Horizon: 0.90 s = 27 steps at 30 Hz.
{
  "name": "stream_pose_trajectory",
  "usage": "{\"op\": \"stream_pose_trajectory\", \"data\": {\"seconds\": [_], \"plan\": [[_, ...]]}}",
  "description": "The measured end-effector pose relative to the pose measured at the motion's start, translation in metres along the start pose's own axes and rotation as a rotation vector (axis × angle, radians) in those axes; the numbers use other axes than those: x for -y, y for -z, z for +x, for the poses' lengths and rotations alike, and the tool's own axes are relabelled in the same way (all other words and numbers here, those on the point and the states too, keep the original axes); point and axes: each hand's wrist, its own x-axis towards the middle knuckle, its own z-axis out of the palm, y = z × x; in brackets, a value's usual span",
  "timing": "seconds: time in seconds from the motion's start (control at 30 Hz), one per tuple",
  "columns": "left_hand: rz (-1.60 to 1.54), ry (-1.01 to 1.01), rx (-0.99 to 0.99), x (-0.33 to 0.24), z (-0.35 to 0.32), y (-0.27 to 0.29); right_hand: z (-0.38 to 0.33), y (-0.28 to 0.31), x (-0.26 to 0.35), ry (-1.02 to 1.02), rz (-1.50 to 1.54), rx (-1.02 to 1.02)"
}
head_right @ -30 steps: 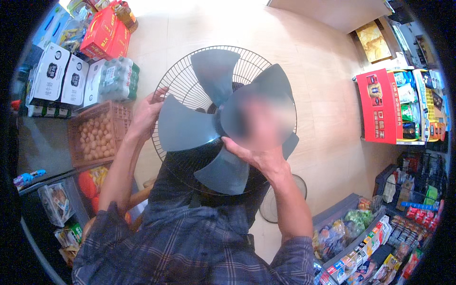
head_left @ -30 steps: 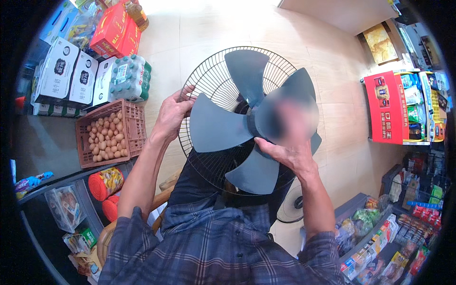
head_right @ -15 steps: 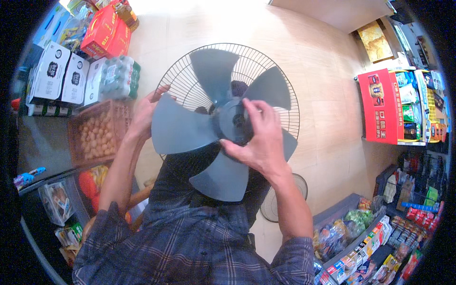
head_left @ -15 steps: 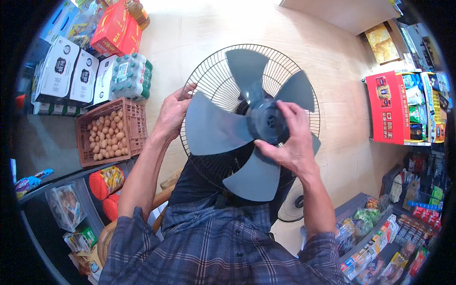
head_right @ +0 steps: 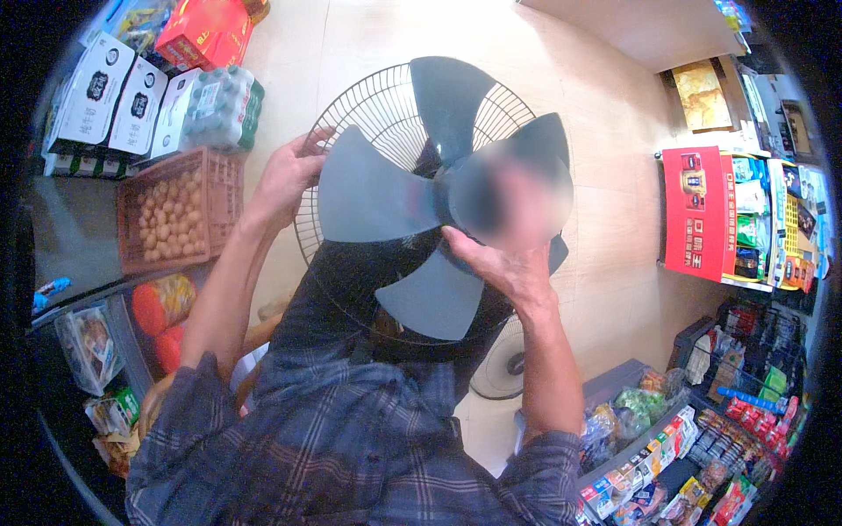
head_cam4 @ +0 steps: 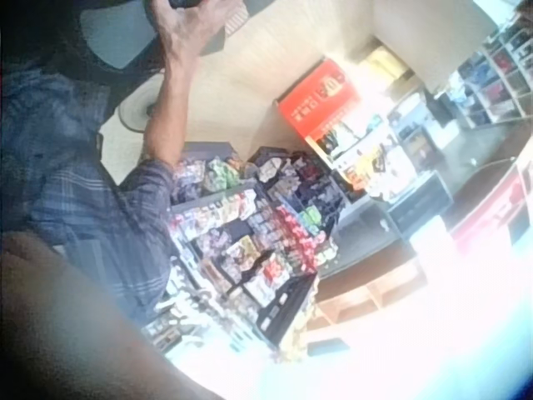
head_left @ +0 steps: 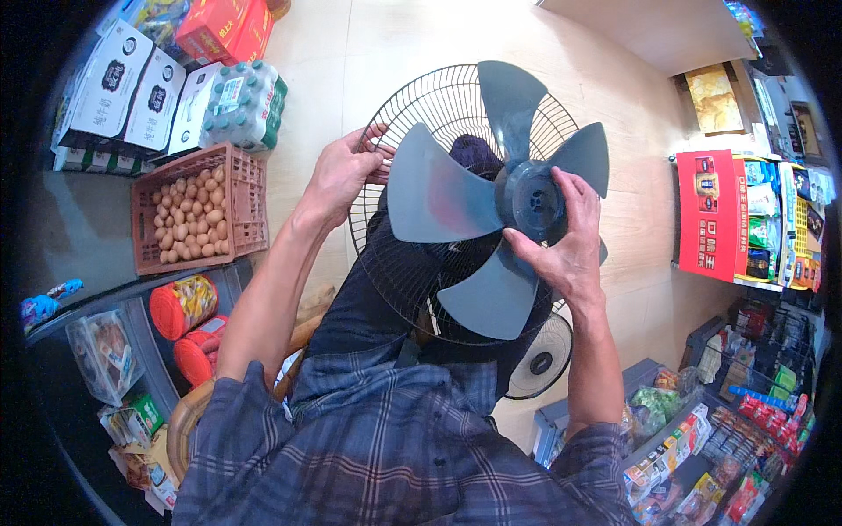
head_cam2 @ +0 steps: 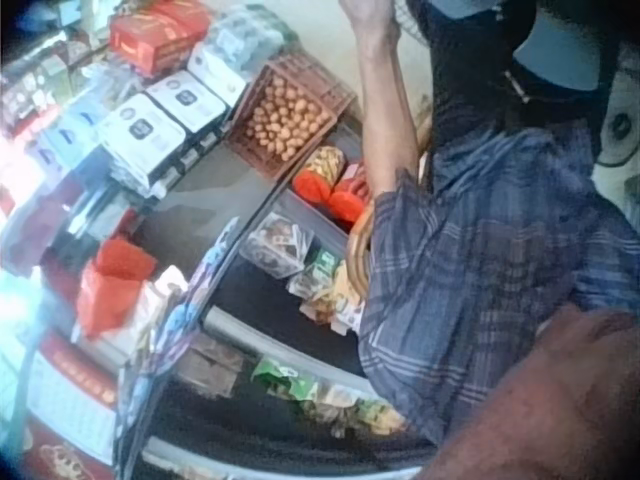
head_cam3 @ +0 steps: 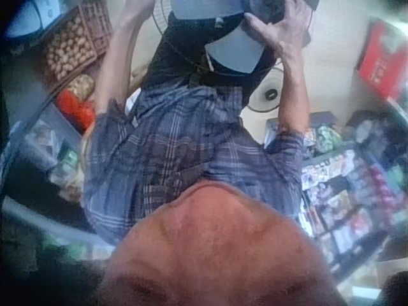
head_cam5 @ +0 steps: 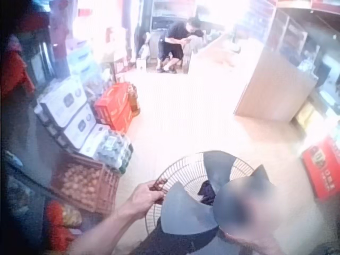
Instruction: The person assembles a standing fan by attaching the fan blade to the motor hub, wiping the blade with a cloth, and securing the front grille with a screwdriver. The person then attaches the rear grille and tightens the securing screw.
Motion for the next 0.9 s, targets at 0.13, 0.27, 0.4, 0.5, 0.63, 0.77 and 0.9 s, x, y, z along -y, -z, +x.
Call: {"op": "stream_pose_trajectory", "data": {"seconds": [0.13, 0.27, 0.4, 0.5, 0.63, 0.77, 0.9], "plan": [[0.024, 0.01, -0.024, -0.004, -0.001, -0.001, 0.003, -0.008, -0.002, 0.007, 0.016, 0.013], [0.026, -0.001, -0.045, 0.001, 0.001, 0.0, 0.008, -0.004, 0.001, 0.043, 0.012, 0.058], [0.04, 0.003, -0.04, -0.005, -0.004, -0.002, 0.005, 0.001, -0.003, 0.08, 0.012, 0.064], [0.032, -0.006, -0.043, -0.003, -0.002, -0.002, 0.0, -0.003, -0.006, 0.117, 0.007, 0.013], [0.059, 0.014, -0.061, -0.003, -0.002, -0.003, 0.002, -0.001, -0.008, 0.163, -0.046, 0.02], [0.064, 0.02, -0.082, -0.001, 0.0, -0.001, 0.0, 0.001, -0.007, 0.189, -0.029, 0.043], [0.048, 0.038, -0.05, 0.005, 0.006, 0.004, 0.0, -0.003, -0.005, 0.171, -0.052, 0.061]]}}
